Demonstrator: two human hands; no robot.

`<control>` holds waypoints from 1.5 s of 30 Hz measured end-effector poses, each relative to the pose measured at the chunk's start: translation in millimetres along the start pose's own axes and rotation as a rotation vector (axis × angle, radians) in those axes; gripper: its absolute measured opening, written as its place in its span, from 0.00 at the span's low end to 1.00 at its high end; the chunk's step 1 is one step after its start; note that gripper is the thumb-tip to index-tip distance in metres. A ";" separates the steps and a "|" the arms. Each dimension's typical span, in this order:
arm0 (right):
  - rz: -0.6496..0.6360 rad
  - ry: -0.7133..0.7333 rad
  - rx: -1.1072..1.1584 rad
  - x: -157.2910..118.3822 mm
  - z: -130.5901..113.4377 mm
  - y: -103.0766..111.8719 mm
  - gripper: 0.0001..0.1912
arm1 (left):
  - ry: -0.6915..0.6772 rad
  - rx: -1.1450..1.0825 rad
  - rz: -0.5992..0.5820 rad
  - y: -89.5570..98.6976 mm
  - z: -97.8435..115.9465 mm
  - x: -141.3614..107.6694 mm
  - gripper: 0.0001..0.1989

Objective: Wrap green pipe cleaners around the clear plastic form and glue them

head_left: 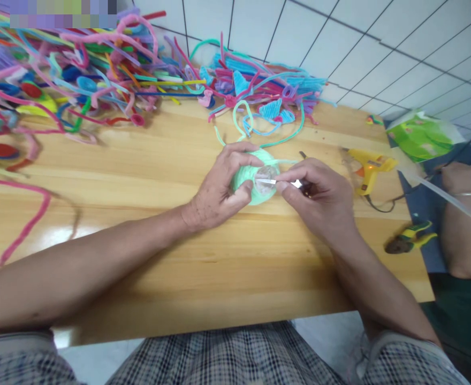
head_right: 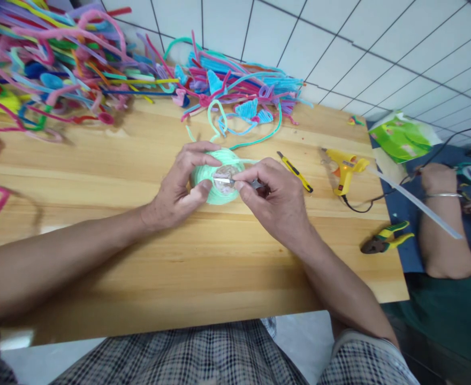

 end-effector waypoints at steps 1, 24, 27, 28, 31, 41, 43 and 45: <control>0.004 0.003 0.002 -0.1 -0.1 0.1 0.04 | -0.003 -0.002 0.004 -0.1 0.2 0.1 0.16; 0.059 0.090 -0.023 -2.4 -4.4 3.2 0.04 | -0.014 -0.023 0.008 0.5 0.6 0.3 0.15; 0.025 0.012 0.011 -0.4 1.4 2.6 0.04 | -0.011 -0.025 0.005 -0.1 0.4 0.3 0.15; 0.012 -0.019 0.018 0.2 4.2 2.3 0.03 | -0.009 -0.025 0.002 -0.4 0.2 0.2 0.15; -0.017 -0.086 0.052 1.4 11.9 1.6 0.03 | -0.008 -0.022 0.000 -0.9 -0.2 0.1 0.15; -0.085 -0.178 0.177 0.3 27.3 -3.7 0.08 | -0.021 -0.010 -0.020 0.2 1.4 1.4 0.15; -0.083 -0.190 0.183 1.1 28.0 -3.4 0.08 | -0.025 -0.012 -0.010 0.0 1.6 1.7 0.15; -0.088 -0.199 0.183 2.0 28.8 -3.0 0.08 | -0.030 -0.019 0.001 -0.3 1.8 1.9 0.15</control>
Point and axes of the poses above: each hand's wrist, its own x-axis towards the middle knuckle, its own y-axis out of the back of the hand, z = x × y, the point moved 6 cm from there along x, towards the middle knuckle, and after that the axes turned 10 degrees about z, right-handed, at the moved point
